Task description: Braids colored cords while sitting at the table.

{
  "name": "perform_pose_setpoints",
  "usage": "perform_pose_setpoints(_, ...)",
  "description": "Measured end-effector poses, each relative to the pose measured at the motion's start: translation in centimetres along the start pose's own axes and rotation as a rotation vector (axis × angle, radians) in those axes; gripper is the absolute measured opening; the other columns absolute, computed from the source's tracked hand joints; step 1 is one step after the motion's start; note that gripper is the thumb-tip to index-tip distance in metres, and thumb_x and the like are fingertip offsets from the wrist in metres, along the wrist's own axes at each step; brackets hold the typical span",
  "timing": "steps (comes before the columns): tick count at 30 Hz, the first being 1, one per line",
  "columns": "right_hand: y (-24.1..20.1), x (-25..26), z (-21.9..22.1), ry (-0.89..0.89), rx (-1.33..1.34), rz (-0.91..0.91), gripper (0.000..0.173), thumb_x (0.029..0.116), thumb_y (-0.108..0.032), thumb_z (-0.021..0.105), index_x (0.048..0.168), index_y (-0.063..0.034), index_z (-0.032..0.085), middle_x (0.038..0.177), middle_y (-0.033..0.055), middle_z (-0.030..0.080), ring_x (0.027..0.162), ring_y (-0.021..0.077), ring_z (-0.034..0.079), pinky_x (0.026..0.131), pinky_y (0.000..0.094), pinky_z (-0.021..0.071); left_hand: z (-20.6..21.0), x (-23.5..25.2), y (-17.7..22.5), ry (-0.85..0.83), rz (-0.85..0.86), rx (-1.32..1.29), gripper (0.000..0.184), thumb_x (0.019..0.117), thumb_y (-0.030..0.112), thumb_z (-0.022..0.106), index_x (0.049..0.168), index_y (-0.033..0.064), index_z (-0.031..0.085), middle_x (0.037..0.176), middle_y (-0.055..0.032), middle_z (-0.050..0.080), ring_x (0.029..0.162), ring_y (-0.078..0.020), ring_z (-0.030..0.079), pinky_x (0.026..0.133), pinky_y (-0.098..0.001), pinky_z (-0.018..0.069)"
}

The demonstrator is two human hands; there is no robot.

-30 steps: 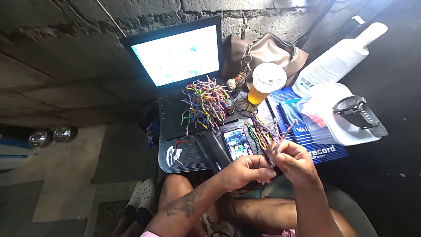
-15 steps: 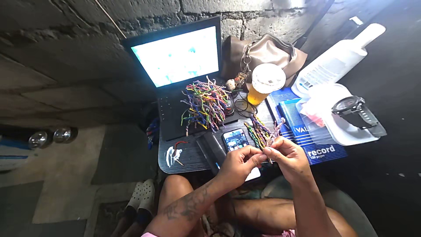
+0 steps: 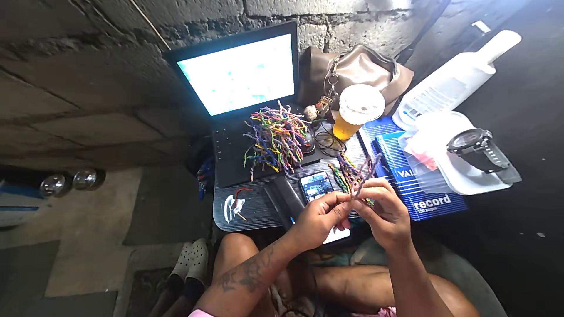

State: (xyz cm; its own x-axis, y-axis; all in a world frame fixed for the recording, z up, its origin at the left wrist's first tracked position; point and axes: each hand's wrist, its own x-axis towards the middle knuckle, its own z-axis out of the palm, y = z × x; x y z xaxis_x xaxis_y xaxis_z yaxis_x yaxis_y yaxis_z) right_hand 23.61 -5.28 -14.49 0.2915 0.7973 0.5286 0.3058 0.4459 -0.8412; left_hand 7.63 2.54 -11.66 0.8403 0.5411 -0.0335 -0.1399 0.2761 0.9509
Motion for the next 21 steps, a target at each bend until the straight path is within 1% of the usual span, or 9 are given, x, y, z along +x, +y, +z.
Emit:
perform_pose_setpoints(4, 0.0, 0.1, -0.4, -0.094, -0.085, -0.023, 0.021, 0.1054, -0.026, 0.057, 0.122, -0.0253, 0.069, 0.122, -0.0066, 0.062, 0.119, 0.003, 0.057, 0.102, 0.0212, 0.0486, -0.7, 0.0, 0.0, -0.047, 0.006, 0.067, 0.02, 0.1062, 0.013, 0.047, 0.108, 0.0011, 0.063, 0.099, 0.0032, 0.06, 0.084, 0.0003, 0.06, 0.076, -0.018, 0.0524)
perform_pose_setpoints(7, -0.1, 0.0, -0.4, -0.133, -0.227, -0.018, 0.025, 0.1077, -0.028, 0.051, 0.125, -0.0214, 0.067, 0.12, -0.0022, 0.062, 0.12, 0.0027, 0.055, 0.105, 0.0223, 0.045, -0.7, 0.0, -0.1, -0.058, -0.013, 0.099, 0.017, 0.1073, 0.012, 0.042, 0.109, 0.0047, 0.057, 0.093, 0.0059, 0.057, 0.073, 0.0031, 0.054, 0.067, -0.0152, 0.0472)
perform_pose_setpoints(9, 0.0, 0.1, -0.3, -0.115, -0.295, -0.004, 0.023, 0.1067, -0.031, 0.053, 0.12, -0.0198, 0.068, 0.119, 0.0007, 0.064, 0.12, 0.0062, 0.057, 0.106, 0.0269, 0.0454, -0.5, 0.1, -0.1, -0.034, -0.01, 0.136, 0.018, 0.1078, 0.012, 0.04, 0.11, 0.0054, 0.056, 0.086, 0.0084, 0.053, 0.068, 0.0045, 0.047, 0.06, -0.0132, 0.0385)
perform_pose_setpoints(10, 0.1, 0.1, -0.3, -0.096, -0.332, 0.008, 0.023, 0.1058, -0.034, 0.054, 0.117, -0.0203, 0.069, 0.122, 0.0024, 0.064, 0.122, 0.0089, 0.057, 0.107, 0.0307, 0.0451, -0.4, 0.1, -0.1, -0.019, -0.004, 0.173, 0.019, 0.1076, 0.013, 0.038, 0.111, 0.005, 0.055, 0.086, 0.0084, 0.051, 0.069, 0.0045, 0.045, 0.061, -0.0136, 0.0372)
perform_pose_setpoints(13, 0.2, -0.1, -0.1, -0.028, -0.462, 0.021, 0.025, 0.1033, -0.043, 0.057, 0.107, -0.0228, 0.072, 0.139, 0.0135, 0.057, 0.139, 0.0226, 0.045, 0.115, 0.045, 0.0352, -0.3, 0.1, -0.2, 0.031, 0.006, 0.27, 0.021, 0.1074, 0.014, 0.037, 0.106, 0.005, 0.056, 0.088, 0.0061, 0.051, 0.074, 0.0037, 0.048, 0.067, -0.0148, 0.0401)
perform_pose_setpoints(15, 0.2, -0.1, 0.0, 0.01, -0.532, 0.009, 0.026, 0.1021, -0.046, 0.058, 0.102, -0.0238, 0.072, 0.147, 0.019, 0.051, 0.147, 0.0308, 0.037, 0.118, 0.0491, 0.0309, -0.1, 0.1, -0.1, 0.051, 0.013, 0.3, 0.021, 0.108, 0.015, 0.038, 0.106, 0.0045, 0.056, 0.088, 0.0048, 0.052, 0.075, 0.0029, 0.049, 0.069, -0.0154, 0.0416)
perform_pose_setpoints(17, 0.1, -0.1, 0.0, 0.038, -0.545, 0.01, 0.026, 0.1009, -0.047, 0.06, 0.098, -0.0239, 0.07, 0.149, 0.0189, 0.049, 0.149, 0.032, 0.032, 0.12, 0.0483, 0.0293, 0.1, 0.0, -0.1, 0.073, 0.039, 0.345, 0.023, 0.1085, 0.015, 0.039, 0.109, 0.0021, 0.058, 0.09, 0.003, 0.055, 0.078, 0.0025, 0.052, 0.072, -0.0155, 0.0442)
perform_pose_setpoints(19, 0.1, -0.2, -0.1, 0.059, -0.519, 0.028, 0.027, 0.0996, -0.046, 0.062, 0.095, -0.021, 0.071, 0.147, 0.0181, 0.052, 0.148, 0.0305, 0.036, 0.119, 0.0485, 0.0299, 0.3, 0.0, -0.1, 0.096, 0.07, 0.398, 0.025, 0.1087, 0.014, 0.04, 0.111, -0.0001, 0.059, 0.092, 0.0013, 0.058, 0.082, 0.0018, 0.055, 0.075, -0.016, 0.0462)
perform_pose_setpoints(21, 0.1, -0.1, -0.1, 0.048, -0.491, 0.051, 0.032, 0.0997, -0.047, 0.061, 0.094, -0.017, 0.071, 0.139, 0.0148, 0.06, 0.139, 0.0254, 0.048, 0.116, 0.051, 0.0333, 0.5, 0.0, -0.2, 0.122, 0.103, 0.437, 0.026, 0.1088, 0.014, 0.04, 0.11, -0.0011, 0.06, 0.091, 0.0007, 0.059, 0.083, 0.0018, 0.056, 0.076, -0.016, 0.0468)
